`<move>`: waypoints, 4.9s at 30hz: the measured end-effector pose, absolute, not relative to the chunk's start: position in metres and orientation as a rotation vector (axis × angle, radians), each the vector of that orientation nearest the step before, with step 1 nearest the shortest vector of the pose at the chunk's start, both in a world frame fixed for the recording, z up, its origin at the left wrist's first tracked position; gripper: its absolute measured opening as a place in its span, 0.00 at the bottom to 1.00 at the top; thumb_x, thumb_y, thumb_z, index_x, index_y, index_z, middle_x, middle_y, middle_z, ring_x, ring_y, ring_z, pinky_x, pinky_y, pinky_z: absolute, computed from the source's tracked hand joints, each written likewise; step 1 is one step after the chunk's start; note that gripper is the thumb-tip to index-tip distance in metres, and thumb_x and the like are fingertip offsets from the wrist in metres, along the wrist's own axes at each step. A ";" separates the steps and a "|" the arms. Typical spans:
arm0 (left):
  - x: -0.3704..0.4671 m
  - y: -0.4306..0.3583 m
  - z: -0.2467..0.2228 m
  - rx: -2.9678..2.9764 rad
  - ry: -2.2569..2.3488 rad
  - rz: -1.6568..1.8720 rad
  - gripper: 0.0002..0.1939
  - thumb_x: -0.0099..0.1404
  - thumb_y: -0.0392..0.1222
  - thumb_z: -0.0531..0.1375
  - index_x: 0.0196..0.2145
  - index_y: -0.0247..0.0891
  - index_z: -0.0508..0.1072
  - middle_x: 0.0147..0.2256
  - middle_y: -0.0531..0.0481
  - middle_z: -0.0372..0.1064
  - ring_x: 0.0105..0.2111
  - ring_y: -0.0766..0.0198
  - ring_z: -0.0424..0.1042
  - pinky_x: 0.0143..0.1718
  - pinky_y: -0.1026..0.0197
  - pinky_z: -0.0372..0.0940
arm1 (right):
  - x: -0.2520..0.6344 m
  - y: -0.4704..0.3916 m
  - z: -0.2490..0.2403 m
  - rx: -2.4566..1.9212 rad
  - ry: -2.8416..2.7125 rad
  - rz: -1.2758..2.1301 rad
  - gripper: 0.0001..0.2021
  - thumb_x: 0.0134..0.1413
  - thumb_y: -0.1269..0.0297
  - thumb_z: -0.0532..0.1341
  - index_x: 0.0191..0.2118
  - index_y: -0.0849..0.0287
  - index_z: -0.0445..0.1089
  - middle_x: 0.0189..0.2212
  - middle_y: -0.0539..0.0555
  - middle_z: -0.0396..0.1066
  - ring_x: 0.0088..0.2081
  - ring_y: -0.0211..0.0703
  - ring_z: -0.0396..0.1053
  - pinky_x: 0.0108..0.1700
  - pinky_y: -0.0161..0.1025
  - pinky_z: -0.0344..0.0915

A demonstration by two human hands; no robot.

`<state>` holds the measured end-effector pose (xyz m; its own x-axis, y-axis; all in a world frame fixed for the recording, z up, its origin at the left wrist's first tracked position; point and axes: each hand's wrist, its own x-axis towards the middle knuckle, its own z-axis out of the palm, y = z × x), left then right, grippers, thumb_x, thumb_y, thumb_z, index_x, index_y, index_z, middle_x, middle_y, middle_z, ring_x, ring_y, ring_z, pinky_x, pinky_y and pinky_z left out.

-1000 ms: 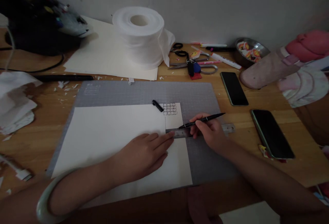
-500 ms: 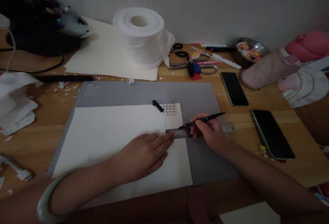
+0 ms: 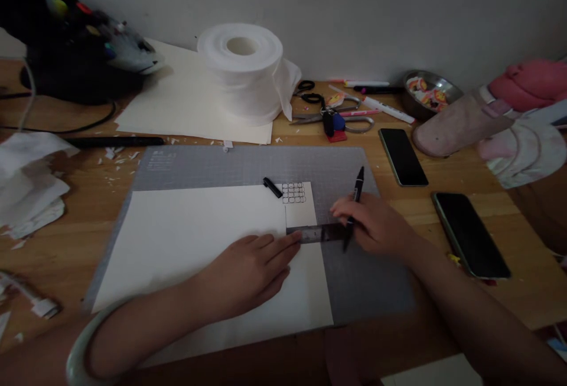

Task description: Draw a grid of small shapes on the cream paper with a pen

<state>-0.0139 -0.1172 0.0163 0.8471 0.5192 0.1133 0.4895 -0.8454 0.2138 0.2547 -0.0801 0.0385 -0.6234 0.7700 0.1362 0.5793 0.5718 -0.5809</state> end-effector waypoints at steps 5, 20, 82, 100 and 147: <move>-0.014 -0.117 0.016 2.851 0.781 0.253 0.18 0.69 0.38 0.47 0.55 0.32 0.63 0.56 0.41 0.63 0.40 0.58 0.71 0.39 0.55 0.68 | 0.255 -0.081 0.040 -1.162 -2.764 0.470 0.06 0.50 0.67 0.61 0.36 0.58 0.64 0.39 0.59 0.69 0.41 0.50 0.63 0.42 0.46 0.61; -0.015 -0.115 0.013 2.844 0.763 0.247 0.17 0.69 0.37 0.47 0.53 0.31 0.64 0.55 0.40 0.63 0.40 0.58 0.71 0.39 0.55 0.69 | 0.247 -0.079 0.033 -1.206 -2.685 0.719 0.05 0.52 0.75 0.57 0.30 0.58 0.62 0.34 0.57 0.66 0.40 0.48 0.60 0.42 0.44 0.58; -0.016 -0.112 -0.003 2.820 1.440 0.240 0.35 0.67 0.56 0.46 0.61 0.23 0.54 0.62 0.31 0.49 0.63 0.41 0.47 0.59 0.41 0.50 | 0.251 -0.061 0.013 -1.111 -2.457 0.666 0.07 0.56 0.64 0.58 0.30 0.55 0.58 0.34 0.54 0.71 0.35 0.44 0.68 0.37 0.41 0.63; -0.016 -0.112 -0.005 2.838 1.456 0.223 0.35 0.67 0.57 0.45 0.61 0.25 0.53 0.63 0.33 0.48 0.63 0.42 0.46 0.59 0.42 0.49 | 0.248 -0.062 0.014 -0.904 -2.582 0.262 0.07 0.57 0.62 0.59 0.30 0.56 0.61 0.39 0.55 0.74 0.39 0.46 0.68 0.42 0.43 0.63; -0.047 -0.053 0.013 2.639 1.873 0.085 0.16 0.66 0.50 0.48 0.37 0.34 0.65 0.37 0.40 0.64 0.41 0.48 0.65 0.41 0.50 0.62 | 0.251 -0.075 0.027 -1.242 -2.632 0.338 0.05 0.51 0.72 0.56 0.34 0.57 0.60 0.36 0.59 0.69 0.39 0.49 0.67 0.41 0.45 0.65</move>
